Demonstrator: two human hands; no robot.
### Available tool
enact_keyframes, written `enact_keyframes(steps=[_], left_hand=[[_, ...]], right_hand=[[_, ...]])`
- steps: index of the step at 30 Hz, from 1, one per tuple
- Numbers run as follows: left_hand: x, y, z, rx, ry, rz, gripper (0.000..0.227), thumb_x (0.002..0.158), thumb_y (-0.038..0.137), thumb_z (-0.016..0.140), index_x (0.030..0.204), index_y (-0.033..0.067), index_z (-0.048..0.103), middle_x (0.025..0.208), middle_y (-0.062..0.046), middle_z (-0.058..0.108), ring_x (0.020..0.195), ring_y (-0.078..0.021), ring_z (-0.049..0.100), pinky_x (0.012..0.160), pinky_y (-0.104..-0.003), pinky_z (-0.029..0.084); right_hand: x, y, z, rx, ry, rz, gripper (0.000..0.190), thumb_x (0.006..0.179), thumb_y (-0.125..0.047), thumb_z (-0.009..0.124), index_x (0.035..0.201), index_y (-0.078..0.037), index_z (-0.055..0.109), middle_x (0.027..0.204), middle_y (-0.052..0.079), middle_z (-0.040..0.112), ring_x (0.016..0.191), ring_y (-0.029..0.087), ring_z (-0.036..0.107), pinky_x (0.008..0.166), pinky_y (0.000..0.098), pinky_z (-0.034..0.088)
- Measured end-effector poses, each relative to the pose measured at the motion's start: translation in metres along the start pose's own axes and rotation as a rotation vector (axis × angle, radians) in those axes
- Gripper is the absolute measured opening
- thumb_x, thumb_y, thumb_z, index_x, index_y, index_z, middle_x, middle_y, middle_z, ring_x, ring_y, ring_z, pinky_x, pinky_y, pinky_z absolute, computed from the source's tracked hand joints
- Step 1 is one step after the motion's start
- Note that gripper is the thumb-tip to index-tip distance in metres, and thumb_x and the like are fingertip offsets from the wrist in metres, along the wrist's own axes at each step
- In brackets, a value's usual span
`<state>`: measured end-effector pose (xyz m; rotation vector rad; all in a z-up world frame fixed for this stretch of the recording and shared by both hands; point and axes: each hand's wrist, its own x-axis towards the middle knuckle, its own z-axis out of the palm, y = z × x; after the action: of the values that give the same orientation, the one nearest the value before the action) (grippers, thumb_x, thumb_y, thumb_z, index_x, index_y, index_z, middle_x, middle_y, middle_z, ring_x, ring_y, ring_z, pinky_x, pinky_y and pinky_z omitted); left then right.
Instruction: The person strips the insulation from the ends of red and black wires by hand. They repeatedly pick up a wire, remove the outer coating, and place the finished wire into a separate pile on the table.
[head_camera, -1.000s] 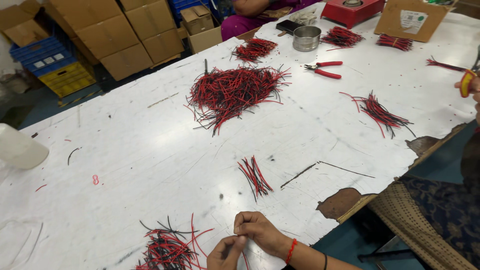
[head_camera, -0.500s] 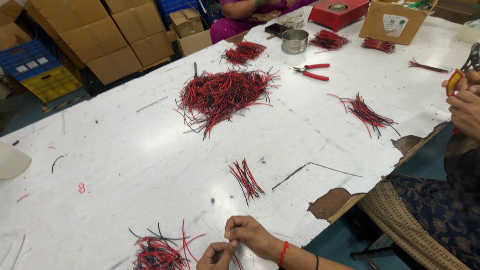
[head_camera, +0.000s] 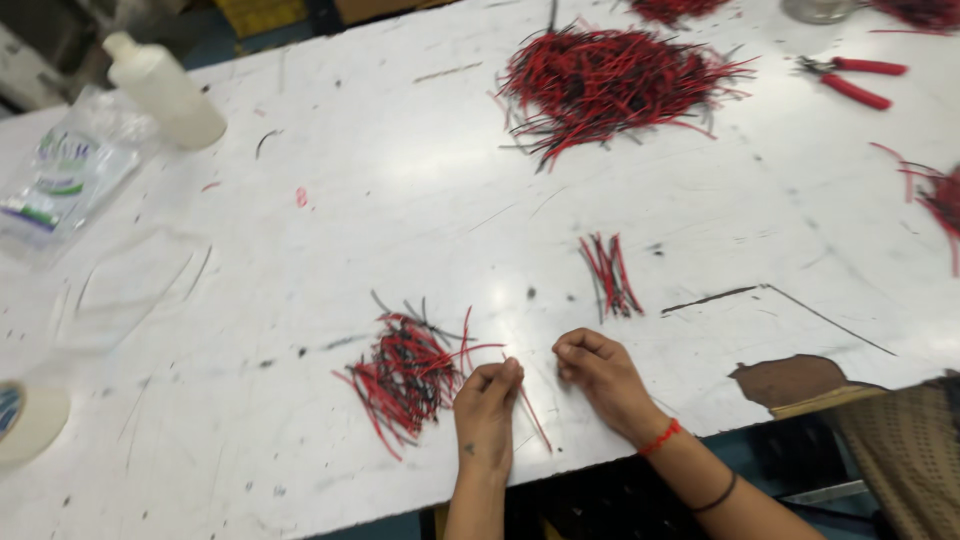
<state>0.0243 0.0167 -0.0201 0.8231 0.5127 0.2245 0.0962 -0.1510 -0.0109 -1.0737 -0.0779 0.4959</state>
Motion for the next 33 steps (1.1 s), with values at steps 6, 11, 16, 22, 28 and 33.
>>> enact_keyframes(steps=[6, 11, 16, 22, 28, 33], left_hand=[[-0.007, 0.008, 0.002, -0.107, -0.014, -0.012, 0.013, 0.089, 0.008, 0.076, 0.083, 0.0005, 0.067, 0.086, -0.007, 0.068, 0.085, -0.0146, 0.066, 0.09, -0.03, 0.055], [-0.009, 0.009, 0.004, -0.128, -0.018, -0.004, 0.013, 0.089, 0.008, 0.075, 0.082, 0.0016, 0.066, 0.086, -0.006, 0.067, 0.086, -0.0144, 0.067, 0.097, -0.032, 0.057], [-0.012, 0.012, 0.005, -0.139, -0.033, 0.008, 0.013, 0.089, 0.008, 0.076, 0.082, 0.0016, 0.067, 0.087, -0.006, 0.068, 0.086, -0.0145, 0.067, 0.097, -0.032, 0.057], [-0.016, 0.015, 0.009, -0.074, -0.008, 0.006, 0.014, 0.086, 0.012, 0.079, 0.085, 0.0013, 0.07, 0.086, -0.006, 0.07, 0.087, -0.0134, 0.067, 0.091, -0.029, 0.055], [-0.017, 0.008, 0.009, 0.106, 0.02, 0.089, 0.018, 0.085, 0.015, 0.082, 0.088, -0.0003, 0.074, 0.085, -0.004, 0.071, 0.083, -0.0108, 0.063, 0.081, -0.024, 0.051], [-0.014, 0.009, 0.006, 0.009, -0.026, 0.077, 0.019, 0.087, 0.014, 0.08, 0.094, -0.0014, 0.07, 0.089, -0.004, 0.07, 0.084, -0.0112, 0.063, 0.081, -0.026, 0.051]], right_hand=[[-0.025, -0.015, 0.008, -0.609, -0.287, -0.042, 0.013, 0.092, -0.011, 0.065, 0.095, -0.001, 0.074, 0.088, 0.001, 0.074, 0.082, 0.005, 0.064, 0.075, 0.0216, 0.053], [-0.055, -0.027, 0.019, -0.828, -0.244, 0.139, 0.013, 0.088, -0.014, 0.073, 0.087, -0.003, 0.079, 0.074, 0.001, 0.069, 0.063, 0.006, 0.054, 0.057, 0.0241, 0.044], [-0.061, -0.031, 0.033, -0.898, -0.247, 0.081, 0.012, 0.081, -0.014, 0.08, 0.086, -0.004, 0.079, 0.07, 0.001, 0.065, 0.06, 0.007, 0.054, 0.056, 0.0248, 0.044], [-0.059, -0.028, 0.031, -0.921, -0.257, 0.109, 0.012, 0.082, -0.013, 0.079, 0.08, -0.002, 0.076, 0.065, 0.0, 0.064, 0.058, 0.007, 0.052, 0.054, 0.026, 0.043], [-0.06, -0.026, 0.024, -0.836, -0.364, 0.138, 0.008, 0.084, -0.008, 0.074, 0.08, -0.001, 0.076, 0.067, 0.0, 0.064, 0.06, 0.007, 0.053, 0.055, 0.0261, 0.043], [-0.061, -0.023, 0.019, -0.787, -0.331, 0.112, 0.01, 0.086, -0.008, 0.075, 0.08, 0.0, 0.077, 0.071, 0.003, 0.064, 0.062, 0.008, 0.053, 0.057, 0.0266, 0.044]])
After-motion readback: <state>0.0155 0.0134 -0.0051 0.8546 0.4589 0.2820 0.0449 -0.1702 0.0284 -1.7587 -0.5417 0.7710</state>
